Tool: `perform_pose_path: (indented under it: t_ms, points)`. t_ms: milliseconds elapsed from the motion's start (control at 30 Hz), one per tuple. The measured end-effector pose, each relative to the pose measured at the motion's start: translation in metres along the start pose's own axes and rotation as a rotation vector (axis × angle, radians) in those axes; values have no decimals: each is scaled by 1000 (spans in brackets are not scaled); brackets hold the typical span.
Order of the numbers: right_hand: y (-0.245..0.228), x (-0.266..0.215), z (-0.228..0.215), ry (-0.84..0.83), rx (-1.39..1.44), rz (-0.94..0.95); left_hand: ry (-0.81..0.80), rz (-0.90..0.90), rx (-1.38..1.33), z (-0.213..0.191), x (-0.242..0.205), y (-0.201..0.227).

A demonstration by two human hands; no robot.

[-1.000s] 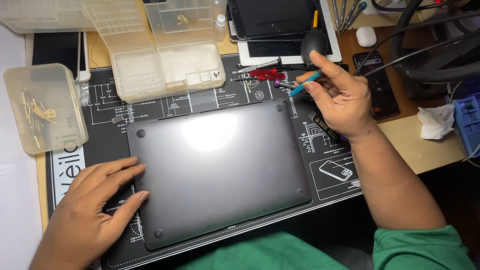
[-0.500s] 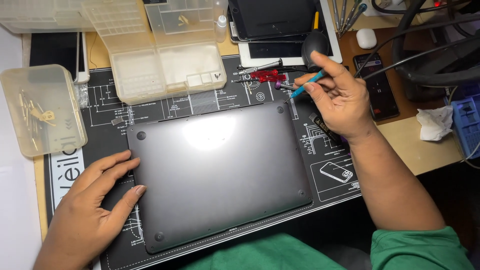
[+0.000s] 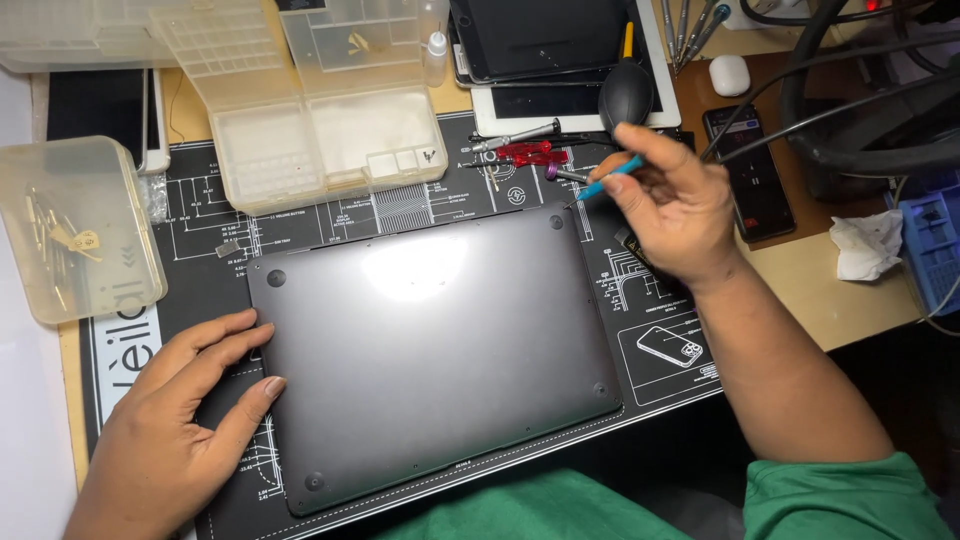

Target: The person uses a blue screwdriver to remove screws from the back of a silver laptop. They place the removed screws into a small plastic container. The person then switches to a red plastic prying tool to work on the edges of the laptop casing.

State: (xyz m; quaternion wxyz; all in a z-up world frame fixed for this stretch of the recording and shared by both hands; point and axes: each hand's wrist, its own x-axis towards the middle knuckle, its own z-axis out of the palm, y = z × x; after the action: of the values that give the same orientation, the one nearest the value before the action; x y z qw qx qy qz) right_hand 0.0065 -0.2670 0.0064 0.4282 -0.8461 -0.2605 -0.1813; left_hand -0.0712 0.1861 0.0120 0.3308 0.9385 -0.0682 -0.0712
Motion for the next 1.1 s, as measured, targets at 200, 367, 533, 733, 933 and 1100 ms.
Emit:
perform_pose_path:
  t_ms: [200,367,533,733,933,1100]
  points:
    - [-18,6,3,-32,-23,66,-48,-97,-22,-2,0,5]
    - [-30,26,-21,-129,-223,130,20,47,-22,4,-2,-2]
    - [-47,89,-42,-615,-642,537,30,57,-12,8,0,-1]
    - [-41,122,-9,-1109,-801,889,-72,51,28,7,-2,-8]
    - [-51,137,9,-1067,-722,1140,-156,77,93,10,0,-16]
    - [-26,137,17,-1165,-778,1039,-53,223,156,20,0,-26]
